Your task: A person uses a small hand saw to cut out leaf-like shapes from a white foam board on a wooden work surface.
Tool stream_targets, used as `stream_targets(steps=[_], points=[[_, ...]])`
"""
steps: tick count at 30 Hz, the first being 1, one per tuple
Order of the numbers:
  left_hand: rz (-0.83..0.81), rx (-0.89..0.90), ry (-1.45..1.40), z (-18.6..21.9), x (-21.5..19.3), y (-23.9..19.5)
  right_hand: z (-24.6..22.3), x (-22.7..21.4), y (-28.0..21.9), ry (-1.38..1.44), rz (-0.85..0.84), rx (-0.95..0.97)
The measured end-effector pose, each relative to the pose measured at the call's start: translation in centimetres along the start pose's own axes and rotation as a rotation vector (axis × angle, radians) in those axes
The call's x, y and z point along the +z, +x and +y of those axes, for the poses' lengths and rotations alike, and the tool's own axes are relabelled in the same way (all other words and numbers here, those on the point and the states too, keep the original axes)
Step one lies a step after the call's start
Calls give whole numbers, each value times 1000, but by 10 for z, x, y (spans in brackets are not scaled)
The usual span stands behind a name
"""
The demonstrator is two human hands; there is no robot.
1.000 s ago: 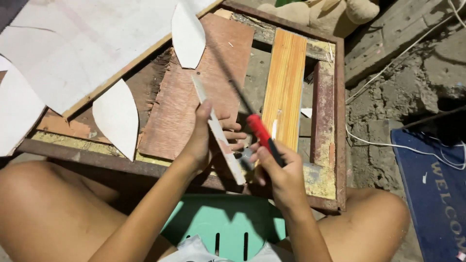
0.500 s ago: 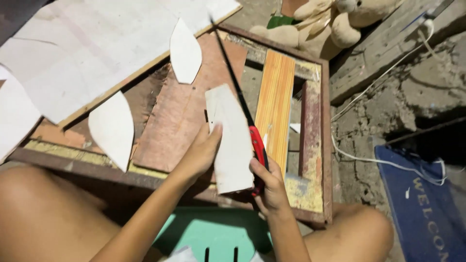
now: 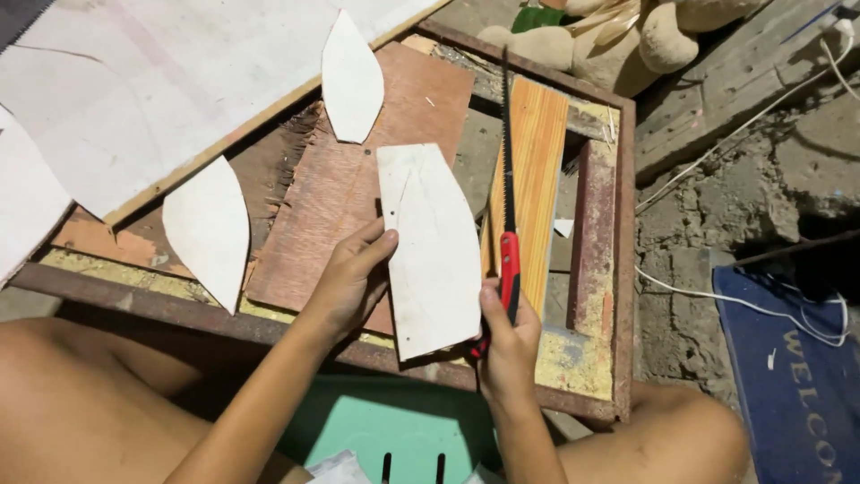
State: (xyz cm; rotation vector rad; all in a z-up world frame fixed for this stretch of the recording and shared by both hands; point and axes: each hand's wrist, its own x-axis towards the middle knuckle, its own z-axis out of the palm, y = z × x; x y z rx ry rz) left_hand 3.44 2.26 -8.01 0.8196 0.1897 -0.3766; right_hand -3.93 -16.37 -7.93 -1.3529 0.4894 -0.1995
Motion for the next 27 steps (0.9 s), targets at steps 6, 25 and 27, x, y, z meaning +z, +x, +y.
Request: stream_targets(steps=[6,25,27], points=[[-4,157,-63,-14,0,3,6,-5,10,334,-7,5],[47,299,-73,-23,-5,7,14,-9,14,378,-150,-67],[47,271,-61,-23,-6,1,19,-12,11,376,-138,-58]])
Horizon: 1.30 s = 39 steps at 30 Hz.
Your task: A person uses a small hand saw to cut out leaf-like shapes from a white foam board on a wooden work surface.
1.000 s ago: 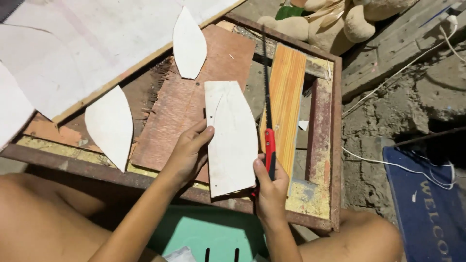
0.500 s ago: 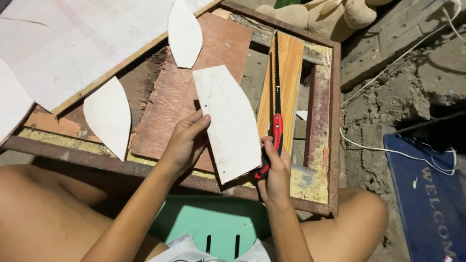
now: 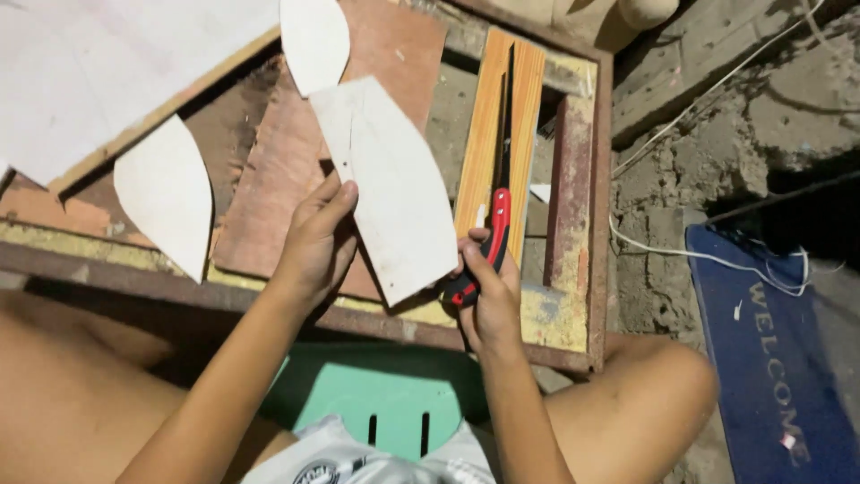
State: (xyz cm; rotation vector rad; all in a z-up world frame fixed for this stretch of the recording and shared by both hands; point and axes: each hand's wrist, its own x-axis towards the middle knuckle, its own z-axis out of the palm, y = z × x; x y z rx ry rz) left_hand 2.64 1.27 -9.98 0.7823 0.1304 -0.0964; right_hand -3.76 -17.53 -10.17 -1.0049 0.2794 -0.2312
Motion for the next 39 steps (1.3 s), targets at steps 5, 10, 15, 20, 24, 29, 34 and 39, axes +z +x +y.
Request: stream_targets(steps=[5,10,15,20,24,29,34,39], points=[[13,6,-22,2,1,5,-2,-2,7,12,-20,27],[-11,12,-20,-2,-2,8,-4,-4,7,-144,8,-3],[32,-55,23,4,-5,10,-40,5,2,-933,266,-265],[26,-50,61,4,7,8,-61,-5,34,-1509,340,-587],[40,-53,162,7,14,3,-72,33,24,-1549,282,-140],[10,6,482,5,17,3,-46,2,27,-1680,272,-236],[62,-51,482,7,23,4,-27,-26,41,-1721,310,-442],[96,-24,811,16,38,-6,-36,-13,34,-1481,386,-330]])
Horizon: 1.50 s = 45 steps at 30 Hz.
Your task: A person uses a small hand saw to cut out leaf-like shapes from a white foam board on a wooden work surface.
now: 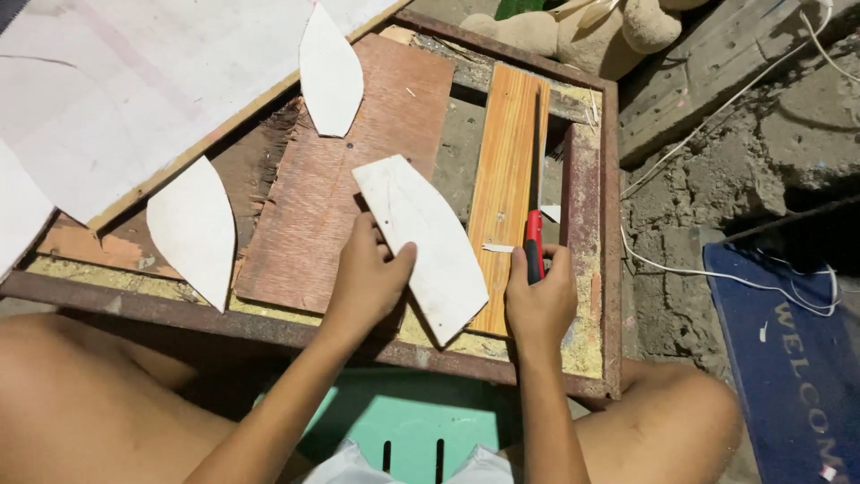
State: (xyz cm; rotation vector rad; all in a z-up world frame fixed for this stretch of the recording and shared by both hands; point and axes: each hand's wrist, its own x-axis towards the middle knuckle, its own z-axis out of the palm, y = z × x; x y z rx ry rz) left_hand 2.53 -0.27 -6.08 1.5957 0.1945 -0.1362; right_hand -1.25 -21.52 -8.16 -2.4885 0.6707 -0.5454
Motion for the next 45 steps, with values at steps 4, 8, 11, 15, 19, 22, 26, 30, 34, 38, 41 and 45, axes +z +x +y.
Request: stream_targets(steps=[4,8,11,15,19,22,26,30,34,38,41,45], points=[[13,52,659,23,-5,-5,5,3,0,70,48,69],[84,258,770,20,-18,8,6,2,1,33,25,59],[12,479,906,8,-21,25,4,-3,0,23,-16,27],[-141,493,1047,-3,-8,33,4,-6,3,35,-50,18],[-75,592,1055,-16,14,34,5,-7,3,80,-34,27],[-92,549,1033,-17,16,43,6,-6,2,158,60,18],[-89,507,1037,-17,22,47,-12,-36,-7,342,39,-46],[53,643,1121,-44,37,63,-41,-60,-30,546,-197,15],[136,771,1168,-54,41,70,-56,-65,-57,609,-371,148],[124,766,1172,-54,42,72,-59,-60,-72,443,-282,2],[94,737,1176,-53,42,73,-54,-55,-80,470,-342,25],[67,713,1177,-55,44,76,-57,-54,-84,460,-376,83]])
